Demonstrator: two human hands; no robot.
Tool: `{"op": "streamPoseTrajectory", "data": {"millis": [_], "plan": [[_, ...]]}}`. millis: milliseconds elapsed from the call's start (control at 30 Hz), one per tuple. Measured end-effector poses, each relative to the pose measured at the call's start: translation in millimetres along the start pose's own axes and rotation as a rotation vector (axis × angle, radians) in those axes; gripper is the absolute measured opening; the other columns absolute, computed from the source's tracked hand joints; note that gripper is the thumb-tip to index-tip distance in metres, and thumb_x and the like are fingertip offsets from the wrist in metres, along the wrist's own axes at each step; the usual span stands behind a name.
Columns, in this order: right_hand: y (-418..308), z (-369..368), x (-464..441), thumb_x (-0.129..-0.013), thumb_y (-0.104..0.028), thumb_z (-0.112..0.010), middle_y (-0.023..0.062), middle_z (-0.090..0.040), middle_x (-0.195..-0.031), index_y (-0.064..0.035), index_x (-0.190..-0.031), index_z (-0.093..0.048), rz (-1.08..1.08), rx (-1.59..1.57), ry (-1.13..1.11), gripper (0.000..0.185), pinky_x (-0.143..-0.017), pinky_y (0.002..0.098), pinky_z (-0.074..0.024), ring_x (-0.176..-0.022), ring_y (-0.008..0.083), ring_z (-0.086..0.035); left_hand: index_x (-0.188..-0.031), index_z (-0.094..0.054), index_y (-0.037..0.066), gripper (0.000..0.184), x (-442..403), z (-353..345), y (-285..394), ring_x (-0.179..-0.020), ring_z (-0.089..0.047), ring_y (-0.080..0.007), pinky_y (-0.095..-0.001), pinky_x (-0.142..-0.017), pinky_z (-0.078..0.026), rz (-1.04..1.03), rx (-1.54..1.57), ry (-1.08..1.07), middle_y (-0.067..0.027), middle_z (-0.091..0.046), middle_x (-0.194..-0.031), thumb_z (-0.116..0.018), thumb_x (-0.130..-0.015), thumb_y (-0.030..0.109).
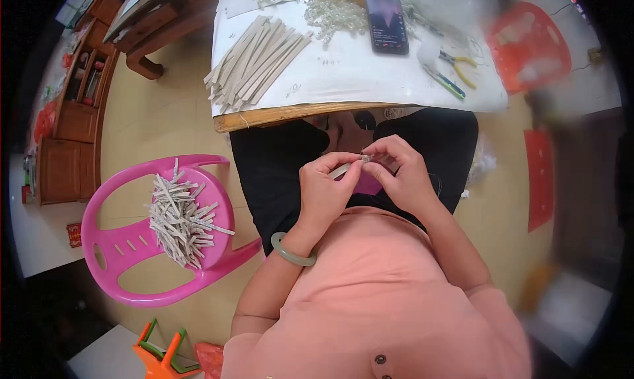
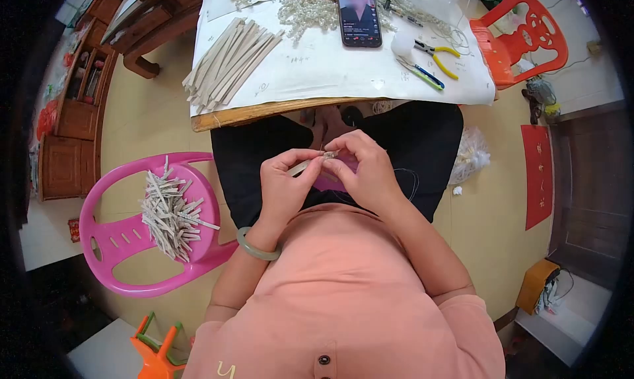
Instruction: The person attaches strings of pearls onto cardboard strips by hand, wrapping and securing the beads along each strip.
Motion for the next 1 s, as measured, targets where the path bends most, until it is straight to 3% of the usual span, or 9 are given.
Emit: {"op": "streamPoseTrajectory", "data": {"millis": [100,167,400,500,567,667,833,1000], "plan": [[0.7,-0.5,1.6,-0.076,-0.005,-0.068,0.0092,-0.06,-0.079,-0.0007,-0.089,-0.064,0.035,0.109,-0.042,0.014,-0.063,0.029,-0.0489,-0.069,0.0219,-0.061,-0.088,-0.07,-0.002,0.01,-0.4,-0.8,-1.7,-0.066,-0.06,-0.0048,-0.0187,-0.059,-0.048,0.039,0.024,-0.007,-0.0043,-0.069,-0.076,-0.067,-0.081,0.005],[6.3,-2.2,0.7,-0.076,-0.001,-0.068,0.0073,-0.06,-0.077,-0.0009,-0.089,-0.064,0.048,0.178,-0.057,0.014,-0.06,0.0263,-0.0467,-0.066,0.0157,-0.058,-0.088,-0.071,-0.002,0.01,-0.2,-0.3,-4.5,-0.067,-0.06,-0.005,-0.0184,-0.06,-0.048,0.053,0.026,-0.006,-0.0046,-0.069,-0.076,-0.067,-0.081,0.005],[-4.9,2.2,-2.0,-0.076,0.002,-0.067,0.0069,-0.059,-0.074,-0.002,-0.082,-0.066,0.128,0.116,-0.042,0.007,-0.054,0.0254,-0.0436,-0.062,0.0142,-0.056,-0.089,-0.07,-0.002,0.012,-2.0,4.3,4.0,-0.066,-0.062,-0.0067,-0.0206,-0.059,-0.049,0.03,-0.04,0.012,-0.0061,-0.07,-0.078,-0.068,-0.079,0.004],[-18.9,3.1,-0.2,-0.076,0.002,-0.066,0.0065,-0.06,-0.074,-0.0023,-0.083,-0.067,0.207,0.171,-0.049,0.008,-0.053,0.0246,-0.0431,-0.061,0.0132,-0.056,-0.088,-0.07,-0.002,0.012,-2.7,4.9,9.8,-0.064,-0.063,-0.0099,-0.0223,-0.058,-0.049,-0.139,-0.191,0.006,-0.008,-0.069,-0.075,-0.067,-0.077,0.002],[-23.8,3.3,-0.2,-0.074,0.0,-0.067,0.0081,-0.059,-0.074,-0.0026,-0.081,-0.066,0.223,0.161,-0.049,0.007,-0.054,0.0286,-0.0455,-0.061,0.0206,-0.058,-0.085,-0.069,-0.002,0.01,-1.5,-1.9,14.3,-0.062,-0.063,-0.0129,-0.024,-0.056,-0.049,-0.265,-0.314,-0.11,-0.0101,-0.067,-0.072,-0.066,-0.077,0.001],[-18.1,10.4,-5.6,-0.075,0.0,-0.067,0.0076,-0.058,-0.072,-0.0017,-0.08,-0.065,0.168,0.122,0.012,0.005,-0.052,0.0267,-0.0436,-0.058,0.017,-0.056,-0.083,-0.068,-0.003,0.007,-1.3,-3.8,13.4,-0.061,-0.063,-0.0138,-0.0259,-0.055,-0.05,-0.331,-0.319,-0.164,-0.0105,-0.064,-0.068,-0.066,-0.077,0.0],[5.7,14.0,-11.9,-0.076,-0.001,-0.066,0.0079,-0.056,-0.069,0.0009,-0.077,-0.063,0.045,0.1,0.06,0.003,-0.051,0.0252,-0.042,-0.055,0.0131,-0.053,-0.083,-0.068,-0.003,0.007,-5.0,4.1,19.0,-0.062,-0.061,-0.0099,-0.0231,-0.057,-0.049,-0.161,-0.14,-0.072,-0.0071,-0.065,-0.069,-0.065,-0.078,0.001],[1.8,-15.1,8.4,-0.074,-0.004,-0.065,0.0119,-0.059,-0.072,0.0,-0.079,-0.063,0.073,0.148,-0.118,0.006,-0.058,0.0323,-0.0464,-0.064,0.0247,-0.059,-0.085,-0.069,-0.003,0.009,-7.0,8.8,-3.5,-0.065,-0.059,-0.0061,-0.0203,-0.059,-0.048,0.012,0.001,0.026,-0.0045,-0.068,-0.073,-0.066,-0.081,0.004]]}}
Point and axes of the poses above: each hand's wrist, its own x-axis away from the middle knuckle, its own z-axis out of the back of the hand, y = z × x, the point moved 6 cm from there along -x, towards the middle knuckle
